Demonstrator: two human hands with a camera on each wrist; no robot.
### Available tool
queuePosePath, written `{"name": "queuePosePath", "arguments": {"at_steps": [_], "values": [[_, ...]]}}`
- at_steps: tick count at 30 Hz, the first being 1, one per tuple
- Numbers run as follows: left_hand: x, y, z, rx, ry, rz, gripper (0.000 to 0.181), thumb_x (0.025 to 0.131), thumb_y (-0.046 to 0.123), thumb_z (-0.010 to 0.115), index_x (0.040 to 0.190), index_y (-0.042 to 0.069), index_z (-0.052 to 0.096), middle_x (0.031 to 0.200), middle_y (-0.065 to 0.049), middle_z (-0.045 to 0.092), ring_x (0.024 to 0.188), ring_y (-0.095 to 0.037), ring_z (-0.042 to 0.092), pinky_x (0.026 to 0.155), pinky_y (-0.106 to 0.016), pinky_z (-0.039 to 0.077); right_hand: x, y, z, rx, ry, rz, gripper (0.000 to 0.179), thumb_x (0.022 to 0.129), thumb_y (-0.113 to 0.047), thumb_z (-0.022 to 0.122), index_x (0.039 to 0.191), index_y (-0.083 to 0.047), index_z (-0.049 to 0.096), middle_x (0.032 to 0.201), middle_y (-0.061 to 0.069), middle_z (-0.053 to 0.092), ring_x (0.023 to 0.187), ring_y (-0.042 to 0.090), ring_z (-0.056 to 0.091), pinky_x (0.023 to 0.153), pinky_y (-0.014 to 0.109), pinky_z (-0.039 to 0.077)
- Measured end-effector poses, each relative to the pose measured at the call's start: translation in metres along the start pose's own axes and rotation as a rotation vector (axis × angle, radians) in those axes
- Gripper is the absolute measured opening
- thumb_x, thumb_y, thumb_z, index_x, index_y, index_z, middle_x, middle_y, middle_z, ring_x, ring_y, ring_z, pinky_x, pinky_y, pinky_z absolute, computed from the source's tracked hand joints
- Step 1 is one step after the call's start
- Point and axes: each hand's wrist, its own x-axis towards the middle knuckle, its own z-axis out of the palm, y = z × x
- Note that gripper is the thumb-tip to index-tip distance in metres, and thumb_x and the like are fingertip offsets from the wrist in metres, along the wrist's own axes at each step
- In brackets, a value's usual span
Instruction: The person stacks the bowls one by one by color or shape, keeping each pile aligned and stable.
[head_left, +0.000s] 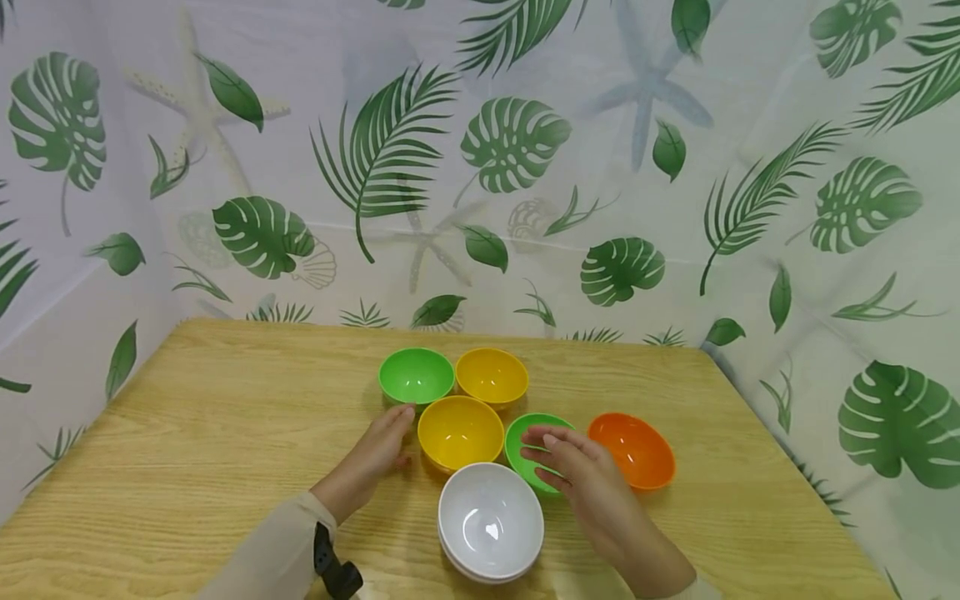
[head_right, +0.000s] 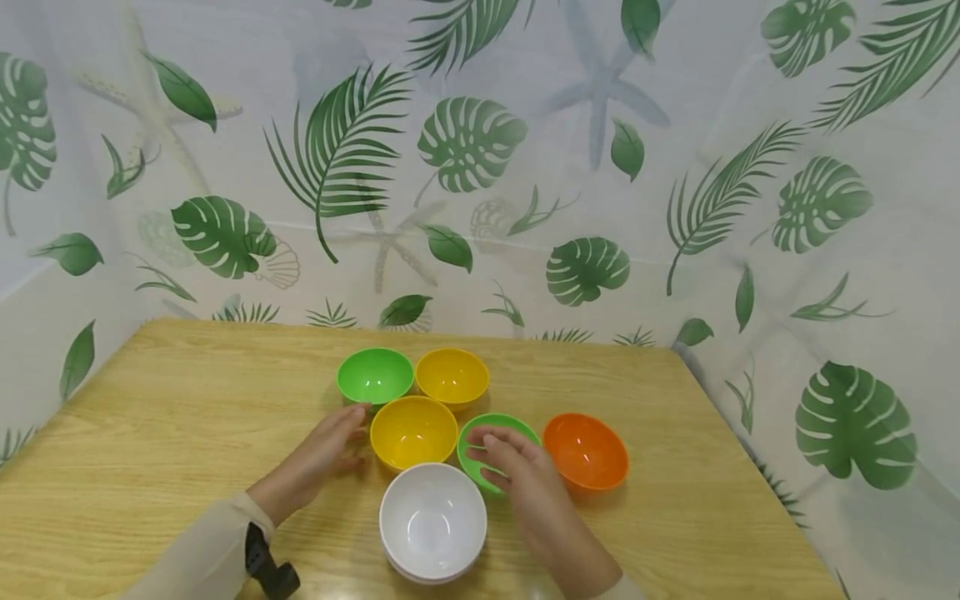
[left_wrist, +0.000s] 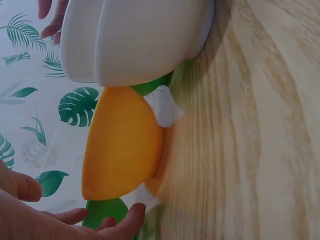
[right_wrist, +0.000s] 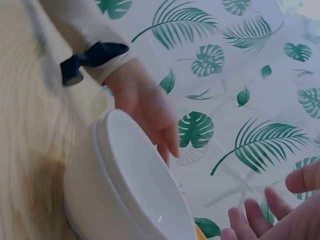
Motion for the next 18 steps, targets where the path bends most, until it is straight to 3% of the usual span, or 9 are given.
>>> {"name": "queuePosePath", "arguments": {"at_steps": [6,12,18], "values": [[0.004,-0.004,0.006,-0.109,-0.059,-0.052,0.049,0.106,0.019,0.025,0.148,-0.005,0.022,0.15,-0.028,0.026,0.135,-0.041,0.031,0.088,-0.044,0.051,0.002,-0.001,-0.004,0.202,-0.007,0.055,0.036,0.099,-0.018,0.048,0.129,0.002,0.05,0.123,0.006,0.061,0.12,0.025,0.055,0.106,0.04,0.04],[0.009,-0.009,0.012,-0.142,-0.085,-0.069,0.047,0.106,0.014,0.023,0.15,-0.003,0.02,0.149,-0.029,0.028,0.132,-0.041,0.036,0.086,-0.048,0.054,0.003,0.0,-0.005,0.247,-0.025,0.082,0.04,0.1,-0.019,0.047,0.133,0.004,0.048,0.123,0.005,0.061,0.123,0.027,0.053,0.11,0.043,0.034],[0.011,-0.012,0.016,-0.165,-0.073,-0.059,0.044,0.105,0.009,0.023,0.148,-0.003,0.024,0.143,-0.03,0.035,0.115,-0.036,0.051,0.083,-0.046,0.056,0.005,0.001,-0.007,0.263,-0.041,0.087,0.045,0.101,-0.02,0.044,0.137,0.006,0.042,0.129,0.008,0.057,0.128,0.031,0.047,0.112,0.043,0.032]]}}
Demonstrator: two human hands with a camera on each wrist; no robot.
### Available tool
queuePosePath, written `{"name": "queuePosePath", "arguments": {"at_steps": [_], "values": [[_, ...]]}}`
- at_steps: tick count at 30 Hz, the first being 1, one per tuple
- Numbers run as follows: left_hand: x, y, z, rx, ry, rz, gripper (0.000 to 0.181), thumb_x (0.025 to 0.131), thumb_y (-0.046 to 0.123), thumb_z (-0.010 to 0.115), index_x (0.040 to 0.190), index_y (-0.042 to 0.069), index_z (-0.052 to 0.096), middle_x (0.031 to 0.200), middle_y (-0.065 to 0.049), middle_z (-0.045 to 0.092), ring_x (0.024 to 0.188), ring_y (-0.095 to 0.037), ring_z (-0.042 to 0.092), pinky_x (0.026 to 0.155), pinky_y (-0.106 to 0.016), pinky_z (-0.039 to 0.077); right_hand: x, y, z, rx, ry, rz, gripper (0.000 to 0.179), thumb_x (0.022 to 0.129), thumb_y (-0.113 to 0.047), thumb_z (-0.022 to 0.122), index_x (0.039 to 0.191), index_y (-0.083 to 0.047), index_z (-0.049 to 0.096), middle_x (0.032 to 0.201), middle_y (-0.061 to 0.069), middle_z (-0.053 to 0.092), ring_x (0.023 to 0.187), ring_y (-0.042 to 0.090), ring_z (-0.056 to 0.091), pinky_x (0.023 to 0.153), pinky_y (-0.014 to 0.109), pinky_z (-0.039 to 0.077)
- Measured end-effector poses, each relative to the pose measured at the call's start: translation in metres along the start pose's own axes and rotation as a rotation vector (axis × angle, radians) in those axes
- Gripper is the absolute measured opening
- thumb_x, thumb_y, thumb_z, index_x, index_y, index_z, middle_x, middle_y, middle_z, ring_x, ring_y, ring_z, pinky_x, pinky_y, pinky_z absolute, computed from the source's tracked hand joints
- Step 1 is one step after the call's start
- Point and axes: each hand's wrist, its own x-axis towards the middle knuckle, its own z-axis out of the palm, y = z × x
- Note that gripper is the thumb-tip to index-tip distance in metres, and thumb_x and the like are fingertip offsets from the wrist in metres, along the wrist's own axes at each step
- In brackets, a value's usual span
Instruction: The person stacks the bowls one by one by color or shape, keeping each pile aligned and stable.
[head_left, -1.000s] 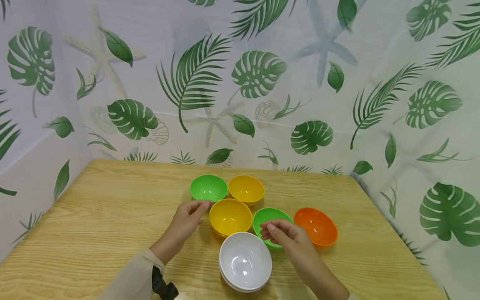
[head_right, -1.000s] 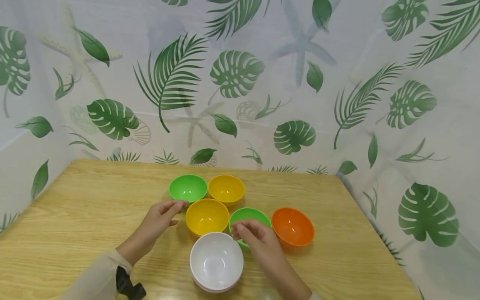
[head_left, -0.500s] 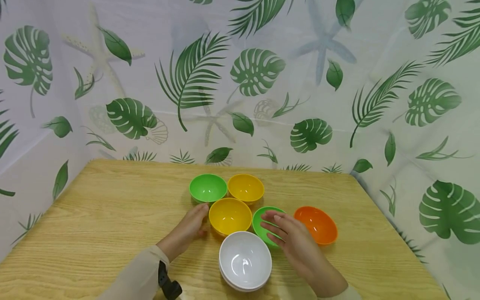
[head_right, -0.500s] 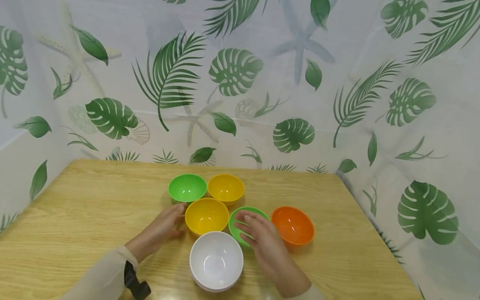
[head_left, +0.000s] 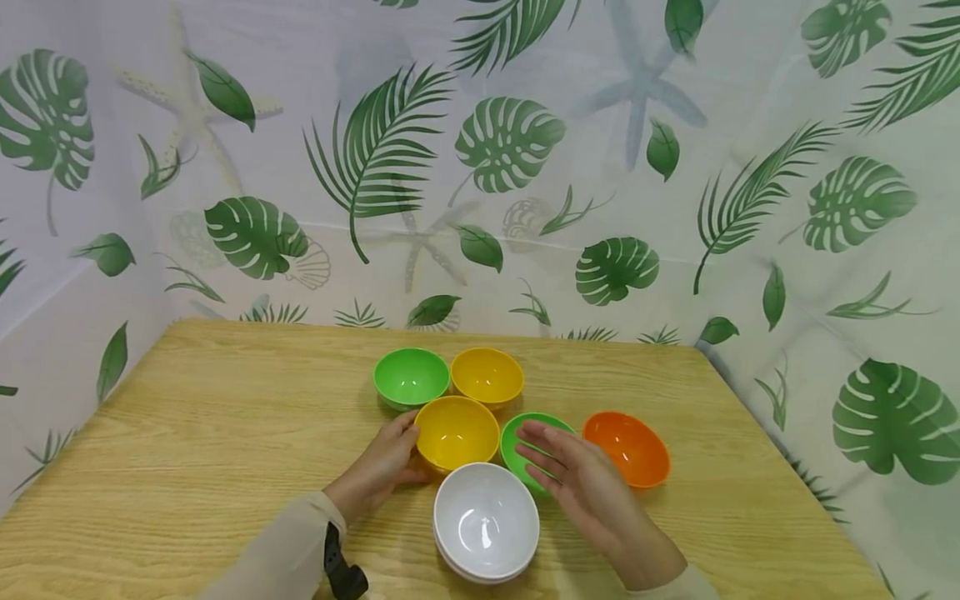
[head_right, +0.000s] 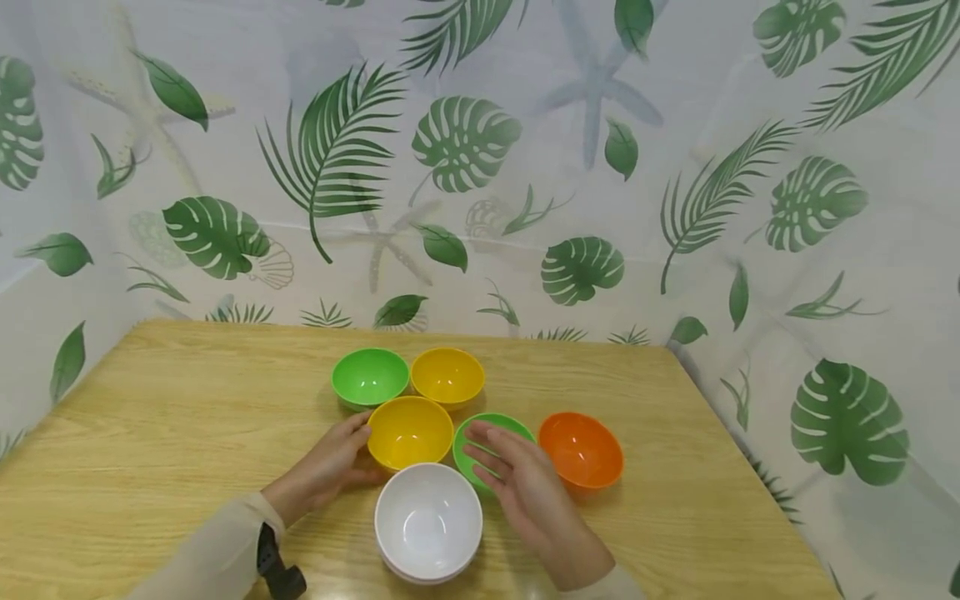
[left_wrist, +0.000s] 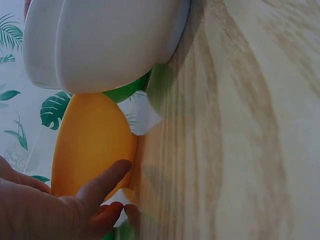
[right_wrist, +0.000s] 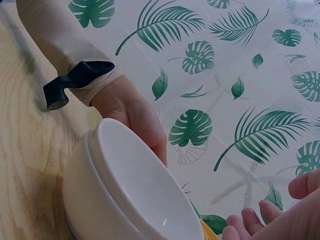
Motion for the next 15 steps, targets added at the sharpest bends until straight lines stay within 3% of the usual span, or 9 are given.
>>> {"name": "queuePosePath", "arguments": {"at_steps": [8,15], "values": [[-0.0002,-0.0007,0.0001,-0.002,0.002,0.013,0.044,0.105,0.008,0.024,0.148,-0.004,0.023,0.141,-0.029,0.034,0.112,-0.034,0.052,0.08,-0.041,0.057,0.0038,-0.0004,-0.0033,0.047,-0.049,0.019,0.048,0.103,-0.018,0.039,0.143,0.008,0.033,0.133,0.011,0.053,0.127,0.029,0.048,0.115,0.043,0.027],[-0.0008,-0.0026,0.0015,0.001,0.022,0.051,0.044,0.105,0.007,0.026,0.147,-0.006,0.024,0.141,-0.03,0.035,0.108,-0.032,0.053,0.075,-0.037,0.058,0.0068,0.0012,-0.0033,0.056,-0.061,0.039,0.048,0.104,-0.016,0.034,0.145,0.009,0.028,0.145,0.019,0.041,0.136,0.035,0.037,0.115,0.042,0.027]]}}
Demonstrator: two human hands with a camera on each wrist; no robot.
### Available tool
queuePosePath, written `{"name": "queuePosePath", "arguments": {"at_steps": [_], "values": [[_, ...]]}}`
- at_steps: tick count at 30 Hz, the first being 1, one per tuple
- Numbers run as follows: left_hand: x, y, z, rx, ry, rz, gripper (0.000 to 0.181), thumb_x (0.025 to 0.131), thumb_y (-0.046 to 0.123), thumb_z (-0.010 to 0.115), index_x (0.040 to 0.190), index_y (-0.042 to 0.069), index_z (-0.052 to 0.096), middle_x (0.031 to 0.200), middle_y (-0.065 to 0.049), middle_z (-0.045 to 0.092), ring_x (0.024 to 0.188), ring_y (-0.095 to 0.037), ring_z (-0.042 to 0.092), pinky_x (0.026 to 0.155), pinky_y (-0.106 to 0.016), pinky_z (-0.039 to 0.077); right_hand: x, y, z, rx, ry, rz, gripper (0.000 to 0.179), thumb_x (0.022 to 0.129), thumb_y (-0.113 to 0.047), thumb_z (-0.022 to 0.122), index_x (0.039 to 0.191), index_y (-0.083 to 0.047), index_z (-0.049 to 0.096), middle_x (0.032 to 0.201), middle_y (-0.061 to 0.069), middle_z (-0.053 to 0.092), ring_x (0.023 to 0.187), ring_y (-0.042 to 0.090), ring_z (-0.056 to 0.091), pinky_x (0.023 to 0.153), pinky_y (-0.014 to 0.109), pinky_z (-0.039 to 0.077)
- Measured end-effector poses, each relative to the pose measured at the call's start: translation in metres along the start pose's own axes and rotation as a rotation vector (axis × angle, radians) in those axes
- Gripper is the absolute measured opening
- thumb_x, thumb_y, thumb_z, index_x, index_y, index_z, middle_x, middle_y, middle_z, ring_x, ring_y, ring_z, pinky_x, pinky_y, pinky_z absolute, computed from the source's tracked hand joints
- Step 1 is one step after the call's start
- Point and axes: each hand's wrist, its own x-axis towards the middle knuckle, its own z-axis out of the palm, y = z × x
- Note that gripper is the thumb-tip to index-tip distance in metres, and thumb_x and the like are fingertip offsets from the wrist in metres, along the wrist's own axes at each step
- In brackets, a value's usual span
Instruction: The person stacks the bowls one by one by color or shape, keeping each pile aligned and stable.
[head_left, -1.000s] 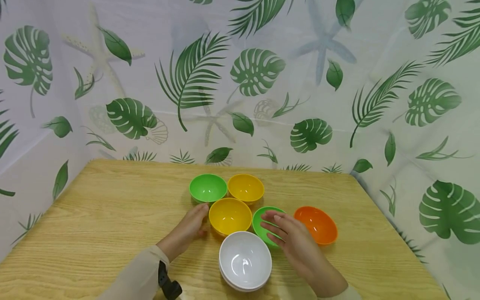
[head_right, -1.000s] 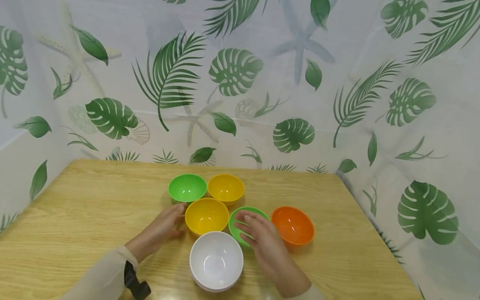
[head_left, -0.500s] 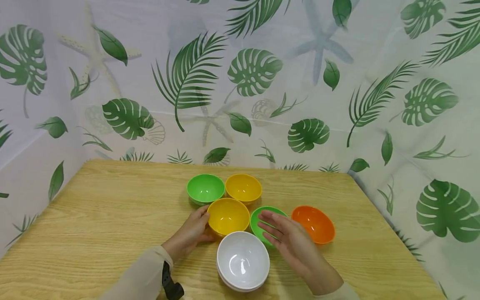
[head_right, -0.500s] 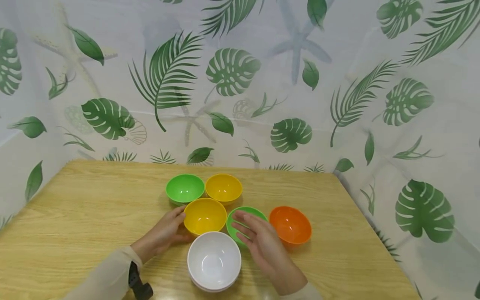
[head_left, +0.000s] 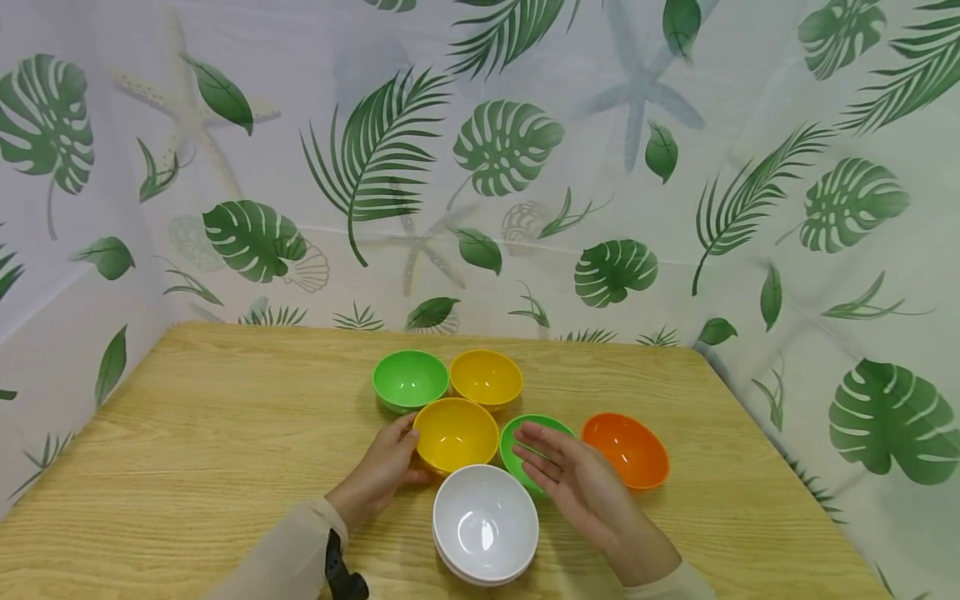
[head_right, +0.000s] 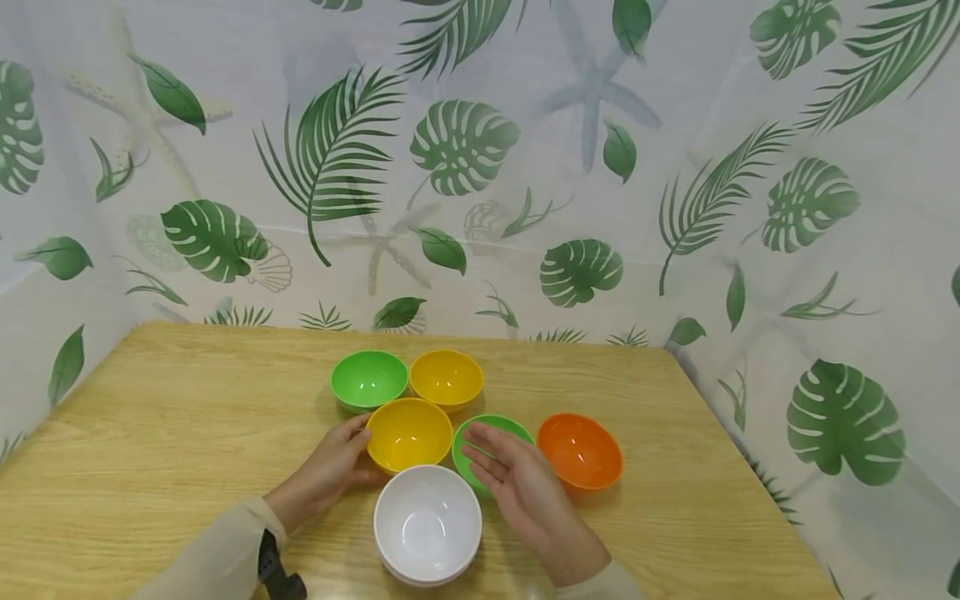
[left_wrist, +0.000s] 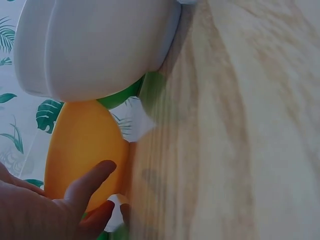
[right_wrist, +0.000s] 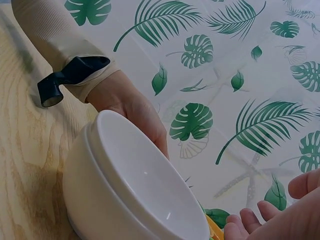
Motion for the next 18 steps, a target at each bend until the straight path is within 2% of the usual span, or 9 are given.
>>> {"name": "queuePosePath", "arguments": {"at_steps": [4,9,12,15,18], "values": [[-0.0013,0.0,0.001,0.014,0.023,0.033,0.044,0.104,0.007,0.027,0.147,-0.006,0.026,0.141,-0.029,0.037,0.107,-0.03,0.052,0.07,-0.034,0.058,0.0011,0.0008,-0.0002,0.003,0.004,-0.004,0.049,0.104,-0.016,0.035,0.145,0.009,0.028,0.145,0.019,0.04,0.136,0.035,0.036,0.115,0.041,0.028],[-0.0024,0.0016,0.0016,-0.008,0.029,0.058,0.045,0.104,0.006,0.026,0.147,-0.006,0.025,0.144,-0.03,0.033,0.115,-0.034,0.049,0.073,-0.036,0.058,0.0009,0.0014,0.0,-0.004,0.021,-0.03,0.049,0.103,-0.017,0.037,0.144,0.009,0.03,0.144,0.018,0.042,0.134,0.033,0.04,0.114,0.041,0.03],[-0.0036,0.0028,0.0018,0.006,0.031,0.061,0.045,0.104,0.007,0.026,0.147,-0.005,0.025,0.145,-0.029,0.033,0.117,-0.033,0.047,0.071,-0.032,0.057,0.0015,0.0027,0.0001,0.004,0.033,-0.042,0.05,0.103,-0.017,0.039,0.144,0.009,0.03,0.143,0.018,0.043,0.132,0.032,0.042,0.113,0.04,0.031],[-0.0053,0.004,0.0022,0.028,0.029,0.075,0.045,0.104,0.009,0.027,0.148,-0.003,0.026,0.146,-0.026,0.034,0.115,-0.03,0.047,0.065,-0.027,0.054,0.0032,0.0043,0.0004,0.023,0.037,-0.05,0.051,0.102,-0.016,0.041,0.144,0.01,0.03,0.144,0.02,0.041,0.134,0.034,0.039,0.113,0.04,0.031],[-0.0066,0.0058,0.0027,0.031,0.023,0.095,0.045,0.105,0.01,0.027,0.148,-0.002,0.026,0.146,-0.024,0.034,0.116,-0.029,0.046,0.064,-0.026,0.053,0.0048,0.0053,0.0006,0.022,0.007,-0.063,0.052,0.102,-0.016,0.04,0.145,0.01,0.026,0.149,0.023,0.032,0.14,0.036,0.029,0.115,0.041,0.028]]}}
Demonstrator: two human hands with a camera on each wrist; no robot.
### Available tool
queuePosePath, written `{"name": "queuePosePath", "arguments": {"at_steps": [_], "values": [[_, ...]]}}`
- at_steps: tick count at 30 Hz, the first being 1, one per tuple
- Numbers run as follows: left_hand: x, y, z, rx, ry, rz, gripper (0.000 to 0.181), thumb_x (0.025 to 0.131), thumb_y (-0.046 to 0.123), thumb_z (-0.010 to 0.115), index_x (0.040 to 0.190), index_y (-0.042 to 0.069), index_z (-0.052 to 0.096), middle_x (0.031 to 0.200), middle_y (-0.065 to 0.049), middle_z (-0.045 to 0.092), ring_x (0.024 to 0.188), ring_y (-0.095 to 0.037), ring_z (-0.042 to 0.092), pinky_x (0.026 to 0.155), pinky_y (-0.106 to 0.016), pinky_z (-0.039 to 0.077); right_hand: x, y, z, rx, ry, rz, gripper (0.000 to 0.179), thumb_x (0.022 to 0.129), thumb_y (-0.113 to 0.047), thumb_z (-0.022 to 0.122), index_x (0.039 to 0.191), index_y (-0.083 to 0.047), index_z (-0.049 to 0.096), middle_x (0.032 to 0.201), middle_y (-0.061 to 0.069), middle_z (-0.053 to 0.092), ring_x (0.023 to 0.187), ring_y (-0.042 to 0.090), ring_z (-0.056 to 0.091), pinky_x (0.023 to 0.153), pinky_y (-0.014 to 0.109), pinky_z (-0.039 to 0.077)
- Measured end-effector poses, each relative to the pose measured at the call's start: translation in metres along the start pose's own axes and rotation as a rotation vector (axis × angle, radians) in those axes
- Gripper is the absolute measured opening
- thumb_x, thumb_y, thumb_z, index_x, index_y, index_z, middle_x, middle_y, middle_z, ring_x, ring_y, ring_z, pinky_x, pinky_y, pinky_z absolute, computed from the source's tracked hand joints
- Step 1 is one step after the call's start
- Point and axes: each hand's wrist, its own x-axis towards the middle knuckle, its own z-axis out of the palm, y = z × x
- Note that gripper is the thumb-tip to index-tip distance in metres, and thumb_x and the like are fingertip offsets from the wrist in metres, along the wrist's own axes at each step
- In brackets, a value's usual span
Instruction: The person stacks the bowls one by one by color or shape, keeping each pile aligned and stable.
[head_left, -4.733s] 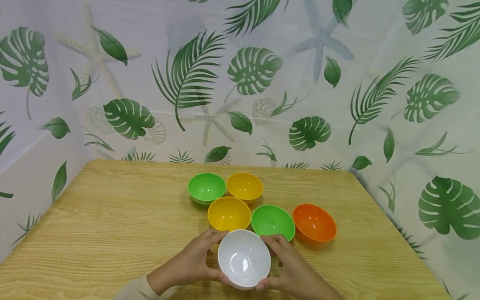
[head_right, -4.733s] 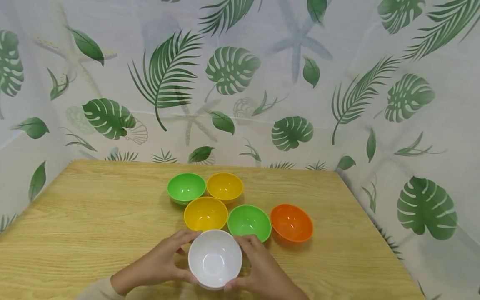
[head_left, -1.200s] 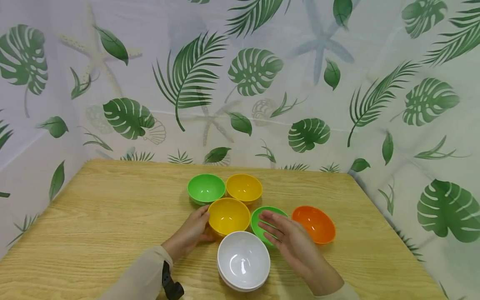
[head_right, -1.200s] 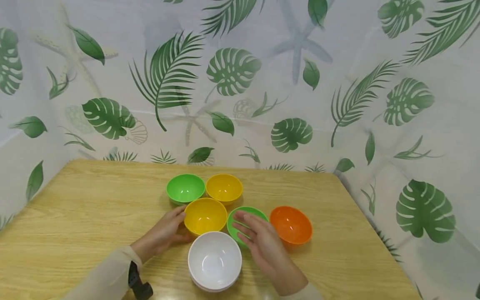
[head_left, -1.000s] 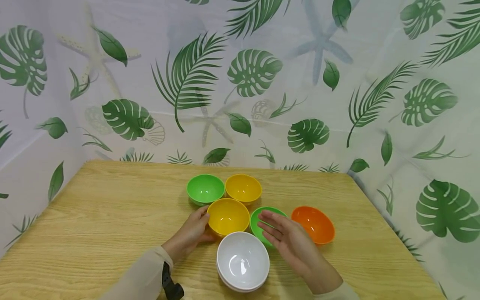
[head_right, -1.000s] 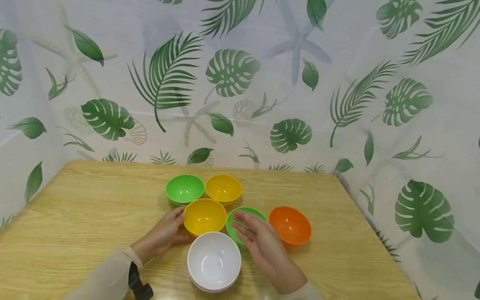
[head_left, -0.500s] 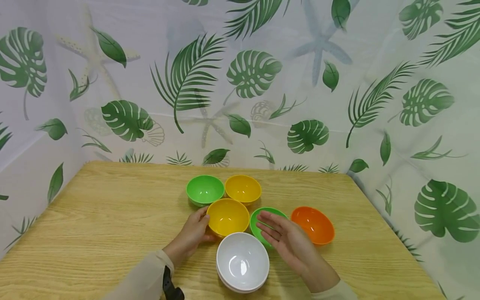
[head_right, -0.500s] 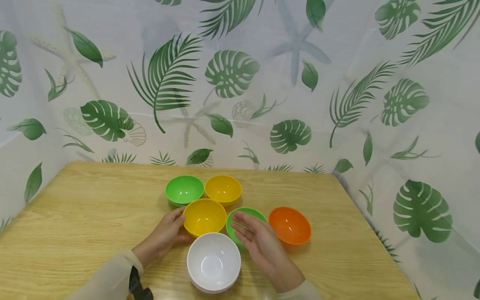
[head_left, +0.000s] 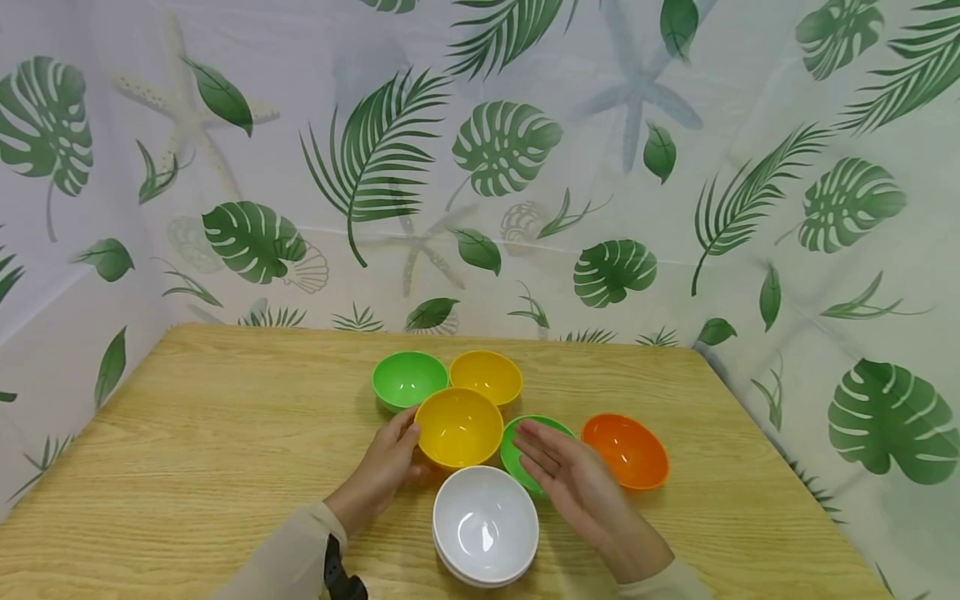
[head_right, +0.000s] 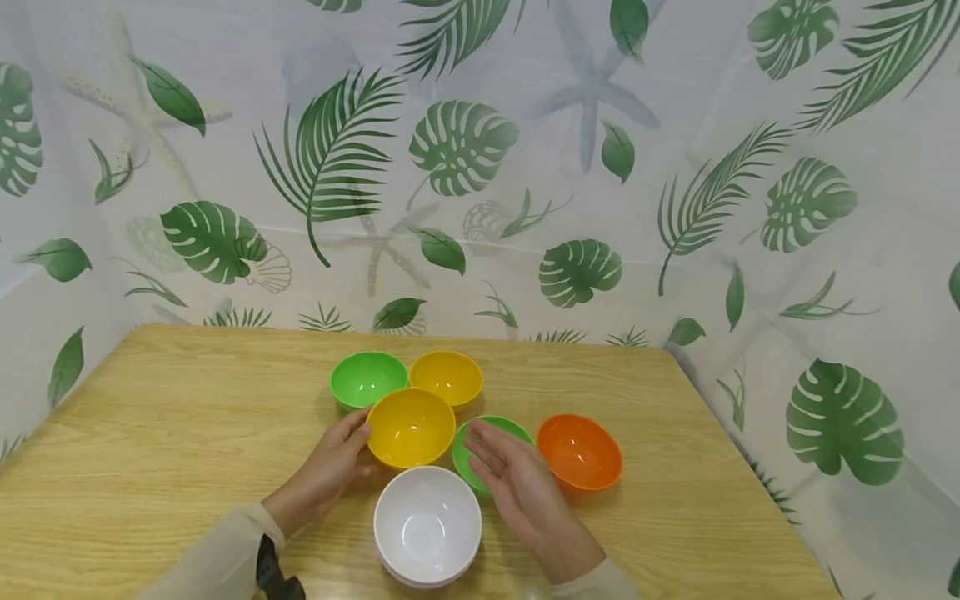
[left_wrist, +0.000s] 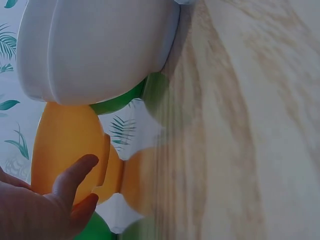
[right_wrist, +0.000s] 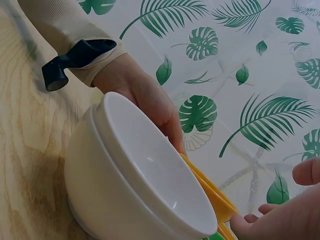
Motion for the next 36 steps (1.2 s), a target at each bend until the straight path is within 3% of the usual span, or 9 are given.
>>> {"name": "queuePosePath", "arguments": {"at_steps": [5,11,18,23,29,36], "values": [[0.0,0.001,0.0,-0.02,-0.009,0.037,0.045,0.105,0.009,0.026,0.148,-0.003,0.024,0.147,-0.026,0.032,0.125,-0.036,0.043,0.077,-0.034,0.057,0.002,0.001,0.001,-0.018,-0.081,-0.015,0.056,0.102,-0.017,0.039,0.147,0.01,0.019,0.154,0.024,0.02,0.145,0.035,0.017,0.118,0.043,0.019],[0.001,0.0,0.0,-0.048,-0.039,0.069,0.045,0.105,0.009,0.026,0.148,-0.003,0.023,0.149,-0.026,0.03,0.131,-0.04,0.038,0.086,-0.043,0.055,0.006,0.002,0.004,-0.029,-0.117,0.002,0.057,0.103,-0.015,0.037,0.148,0.01,0.013,0.156,0.023,0.015,0.145,0.035,0.015,0.118,0.044,0.016],[0.0,0.002,0.0,-0.052,-0.083,0.108,0.045,0.106,0.011,0.027,0.149,0.0,0.023,0.149,-0.023,0.031,0.132,-0.039,0.038,0.087,-0.044,0.054,0.006,0.004,0.007,-0.022,-0.079,-0.001,0.055,0.102,-0.011,0.037,0.148,0.008,0.015,0.156,0.019,0.016,0.144,0.033,0.017,0.118,0.044,0.018],[-0.003,0.007,0.002,-0.088,-0.114,0.127,0.046,0.106,0.01,0.027,0.149,-0.002,0.023,0.152,-0.023,0.025,0.137,-0.04,0.03,0.089,-0.045,0.054,0.005,0.004,0.008,-0.027,-0.065,-0.024,0.053,0.099,-0.004,0.037,0.148,0.006,0.02,0.156,0.016,0.019,0.144,0.032,0.018,0.118,0.044,0.018],[-0.007,0.013,0.003,-0.102,-0.172,0.139,0.047,0.106,0.012,0.026,0.151,0.001,0.02,0.157,-0.017,0.02,0.141,-0.037,0.026,0.091,-0.044,0.052,0.005,0.004,0.009,-0.071,-0.036,-0.039,0.054,0.098,-0.004,0.041,0.149,0.002,0.025,0.156,0.011,0.023,0.135,0.024,0.031,0.109,0.033,0.033],[-0.007,0.012,-0.001,-0.083,-0.265,0.182,0.051,0.106,0.015,0.034,0.153,0.006,0.016,0.155,-0.018,0.023,0.137,-0.036,0.035,0.095,-0.041,0.05,0.001,0.003,0.009,-0.083,-0.03,-0.062,0.056,0.097,-0.005,0.044,0.149,0.002,0.024,0.156,0.01,0.021,0.135,0.026,0.029,0.11,0.036,0.032]]}}
